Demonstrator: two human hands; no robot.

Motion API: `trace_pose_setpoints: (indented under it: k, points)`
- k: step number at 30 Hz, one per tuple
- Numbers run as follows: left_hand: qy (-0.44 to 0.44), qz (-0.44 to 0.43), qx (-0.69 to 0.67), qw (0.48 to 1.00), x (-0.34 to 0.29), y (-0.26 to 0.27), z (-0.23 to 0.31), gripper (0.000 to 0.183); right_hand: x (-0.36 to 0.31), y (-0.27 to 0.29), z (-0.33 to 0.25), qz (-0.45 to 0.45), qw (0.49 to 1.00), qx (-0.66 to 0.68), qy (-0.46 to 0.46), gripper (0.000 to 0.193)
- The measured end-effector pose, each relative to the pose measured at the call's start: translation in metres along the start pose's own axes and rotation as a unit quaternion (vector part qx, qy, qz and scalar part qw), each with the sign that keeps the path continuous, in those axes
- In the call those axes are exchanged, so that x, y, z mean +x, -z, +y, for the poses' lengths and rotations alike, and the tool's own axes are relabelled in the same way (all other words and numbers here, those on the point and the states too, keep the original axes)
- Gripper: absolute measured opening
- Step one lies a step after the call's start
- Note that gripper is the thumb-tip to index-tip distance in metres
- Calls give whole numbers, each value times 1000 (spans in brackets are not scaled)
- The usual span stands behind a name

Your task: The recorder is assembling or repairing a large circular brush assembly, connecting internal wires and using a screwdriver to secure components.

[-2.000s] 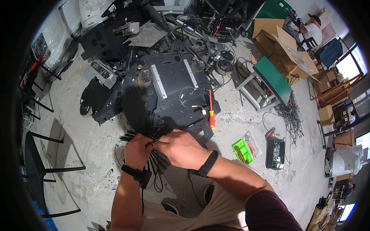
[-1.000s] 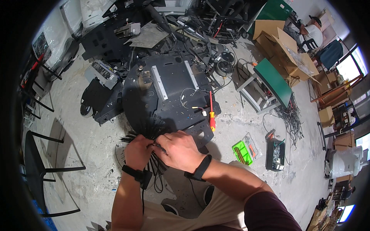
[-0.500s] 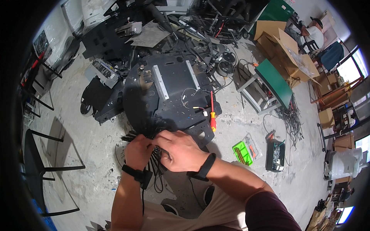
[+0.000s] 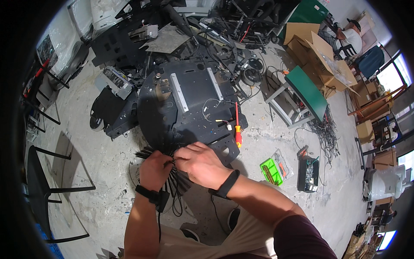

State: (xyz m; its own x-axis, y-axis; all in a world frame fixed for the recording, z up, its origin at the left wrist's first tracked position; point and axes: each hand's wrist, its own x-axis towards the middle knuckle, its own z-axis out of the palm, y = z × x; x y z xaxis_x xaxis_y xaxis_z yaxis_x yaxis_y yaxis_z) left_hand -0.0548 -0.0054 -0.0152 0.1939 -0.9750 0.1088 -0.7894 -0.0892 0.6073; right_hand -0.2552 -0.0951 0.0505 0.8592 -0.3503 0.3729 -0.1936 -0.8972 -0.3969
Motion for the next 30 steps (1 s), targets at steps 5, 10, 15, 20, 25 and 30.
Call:
trace_pose_setpoints:
  k: [5,10,15,20,25,30]
  points:
    - [-19,9,2,1000,-1,-2,-6,11,4,-6,-10,62,996,18,-64,27]
    - [-4,13,5,1000,0,-2,0,11,6,8,-20,20,982,29,-185,27]
    - [-2,15,10,1000,-1,-1,-1,11,2,1,-4,34,996,14,-81,36]
    - [1,19,3,1000,0,-1,1,11,3,8,-12,44,995,28,-83,36]
    - [4,16,2,1000,0,0,1,11,1,8,-11,22,984,20,-177,29]
    - [3,19,0,1000,1,-2,0,11,3,7,-3,32,996,24,-82,25]
